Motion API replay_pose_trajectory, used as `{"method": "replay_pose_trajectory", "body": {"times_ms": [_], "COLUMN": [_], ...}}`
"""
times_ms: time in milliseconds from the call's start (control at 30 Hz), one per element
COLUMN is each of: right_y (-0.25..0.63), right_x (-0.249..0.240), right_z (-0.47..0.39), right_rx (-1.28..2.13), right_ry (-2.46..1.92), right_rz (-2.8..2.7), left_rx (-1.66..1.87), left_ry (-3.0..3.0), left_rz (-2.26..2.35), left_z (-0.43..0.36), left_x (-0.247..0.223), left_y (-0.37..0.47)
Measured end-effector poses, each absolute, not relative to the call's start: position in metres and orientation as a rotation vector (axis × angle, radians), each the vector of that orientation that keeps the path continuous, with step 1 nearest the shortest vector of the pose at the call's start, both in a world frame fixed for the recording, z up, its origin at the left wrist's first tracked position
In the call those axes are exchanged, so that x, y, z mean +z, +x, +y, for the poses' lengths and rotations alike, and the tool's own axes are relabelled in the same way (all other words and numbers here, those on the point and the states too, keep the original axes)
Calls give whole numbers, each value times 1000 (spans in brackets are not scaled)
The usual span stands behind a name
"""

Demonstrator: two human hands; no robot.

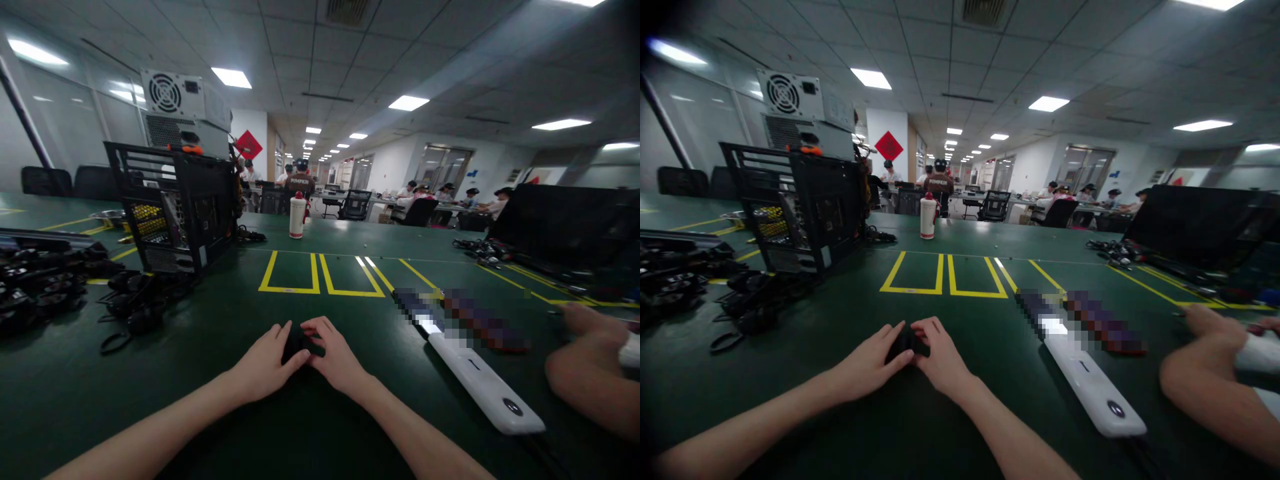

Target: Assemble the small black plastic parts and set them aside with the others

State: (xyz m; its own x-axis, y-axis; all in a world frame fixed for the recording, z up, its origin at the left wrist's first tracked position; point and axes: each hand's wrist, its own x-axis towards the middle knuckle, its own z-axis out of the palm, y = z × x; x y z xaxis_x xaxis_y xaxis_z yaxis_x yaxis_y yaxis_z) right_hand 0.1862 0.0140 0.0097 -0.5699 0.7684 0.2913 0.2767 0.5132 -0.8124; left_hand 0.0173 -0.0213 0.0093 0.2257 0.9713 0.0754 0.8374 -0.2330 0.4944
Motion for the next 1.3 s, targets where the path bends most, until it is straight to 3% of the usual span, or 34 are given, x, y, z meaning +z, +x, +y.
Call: {"method": "replay_pose_trajectory", "body": {"times_ms": [700, 1300], "right_y": [180, 168], "right_x": [-1, 11], "right_z": [0, -29], "right_rx": [522, 154], "right_ry": [-916, -747], "right_rz": [-2188, -2482], "left_rx": [541, 669], "left_ry": [2254, 2140], "left_rz": [1982, 1889], "left_z": [-26, -59], "left_x": [7, 3], "left_y": [46, 10]}}
